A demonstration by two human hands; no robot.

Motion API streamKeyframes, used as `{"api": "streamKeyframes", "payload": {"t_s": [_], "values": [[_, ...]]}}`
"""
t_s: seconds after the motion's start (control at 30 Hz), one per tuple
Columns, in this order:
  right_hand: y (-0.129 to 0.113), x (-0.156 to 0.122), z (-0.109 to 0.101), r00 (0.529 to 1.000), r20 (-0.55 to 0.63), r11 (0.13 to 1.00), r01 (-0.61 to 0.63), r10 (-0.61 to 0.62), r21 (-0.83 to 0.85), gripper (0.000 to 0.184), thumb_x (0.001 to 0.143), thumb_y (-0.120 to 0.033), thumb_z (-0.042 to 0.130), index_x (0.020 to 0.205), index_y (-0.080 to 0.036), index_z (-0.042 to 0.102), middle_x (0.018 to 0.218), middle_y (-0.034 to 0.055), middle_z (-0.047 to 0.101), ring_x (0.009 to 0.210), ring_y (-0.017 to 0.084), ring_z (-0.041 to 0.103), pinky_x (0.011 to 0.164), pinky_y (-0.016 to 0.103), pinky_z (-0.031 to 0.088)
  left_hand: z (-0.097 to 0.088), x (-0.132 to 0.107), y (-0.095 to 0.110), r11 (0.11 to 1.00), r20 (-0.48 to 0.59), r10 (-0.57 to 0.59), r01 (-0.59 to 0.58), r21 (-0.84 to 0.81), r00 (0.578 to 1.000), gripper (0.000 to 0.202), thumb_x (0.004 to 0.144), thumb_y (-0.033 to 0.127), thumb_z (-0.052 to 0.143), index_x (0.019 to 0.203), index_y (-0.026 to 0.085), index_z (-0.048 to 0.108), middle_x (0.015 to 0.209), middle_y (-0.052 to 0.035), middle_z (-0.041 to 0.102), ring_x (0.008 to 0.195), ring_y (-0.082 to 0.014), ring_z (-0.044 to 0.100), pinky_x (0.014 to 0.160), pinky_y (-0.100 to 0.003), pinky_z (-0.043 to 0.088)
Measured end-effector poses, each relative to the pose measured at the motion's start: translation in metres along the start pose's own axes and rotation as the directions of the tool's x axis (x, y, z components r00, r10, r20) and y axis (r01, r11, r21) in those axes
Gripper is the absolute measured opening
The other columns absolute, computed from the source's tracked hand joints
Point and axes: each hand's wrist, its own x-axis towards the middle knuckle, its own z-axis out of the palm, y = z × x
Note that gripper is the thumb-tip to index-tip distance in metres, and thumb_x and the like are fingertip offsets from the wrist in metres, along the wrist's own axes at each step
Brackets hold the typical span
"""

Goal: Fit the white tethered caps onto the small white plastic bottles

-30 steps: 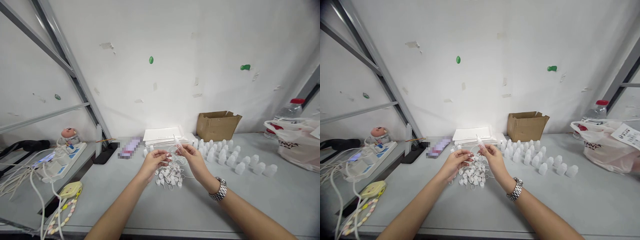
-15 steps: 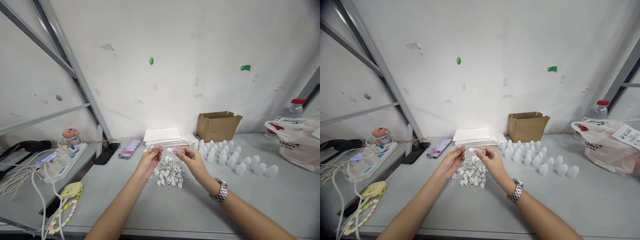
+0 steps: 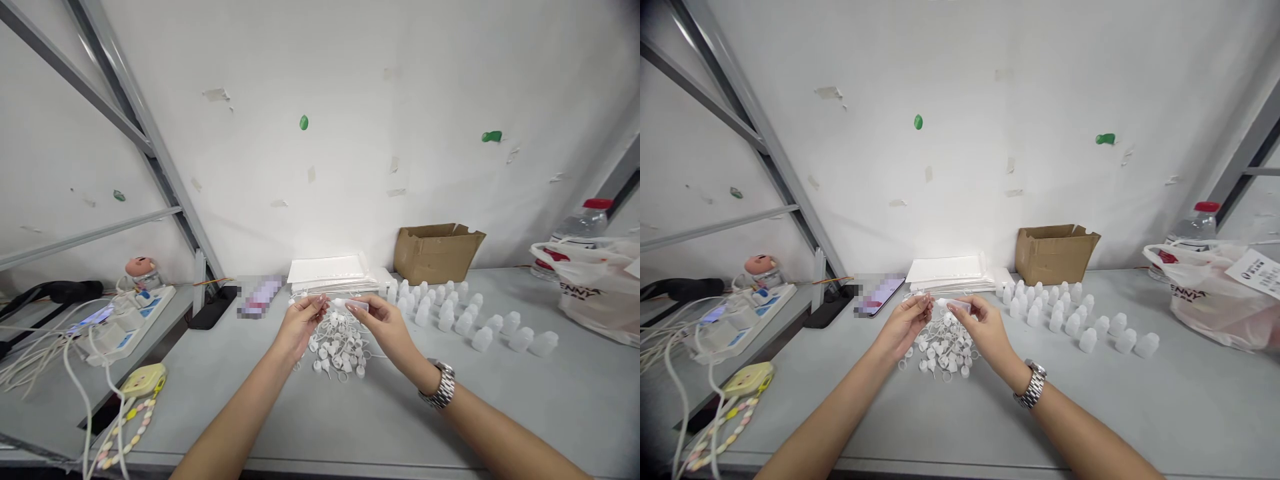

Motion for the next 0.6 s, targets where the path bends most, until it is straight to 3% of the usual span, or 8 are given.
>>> {"api": "streamKeyframes", "payload": {"t_s": [0.6], "values": [[0.002, -0.001, 0.0012, 1.0, -0.014, 0.996, 0.014, -0.015, -0.086, 0.028, 0.075, -0.044, 0.059, 0.085, -0.018, 0.066, 0.078, 0.0042, 0.062, 0.072, 0.017, 0.052, 0.064, 0.03, 0.042, 0.0008, -0.0001, 0.0006, 1.0, -0.032, -0.011, 0.011, 0.017, 0.999, 0.026, 0.053, 0.031, 0.079, 0.067, 0.012, 0.069, 0.061, 0.0003, 0.059, 0.059, -0.0055, 0.049, 0.062, -0.019, 0.038]]}}
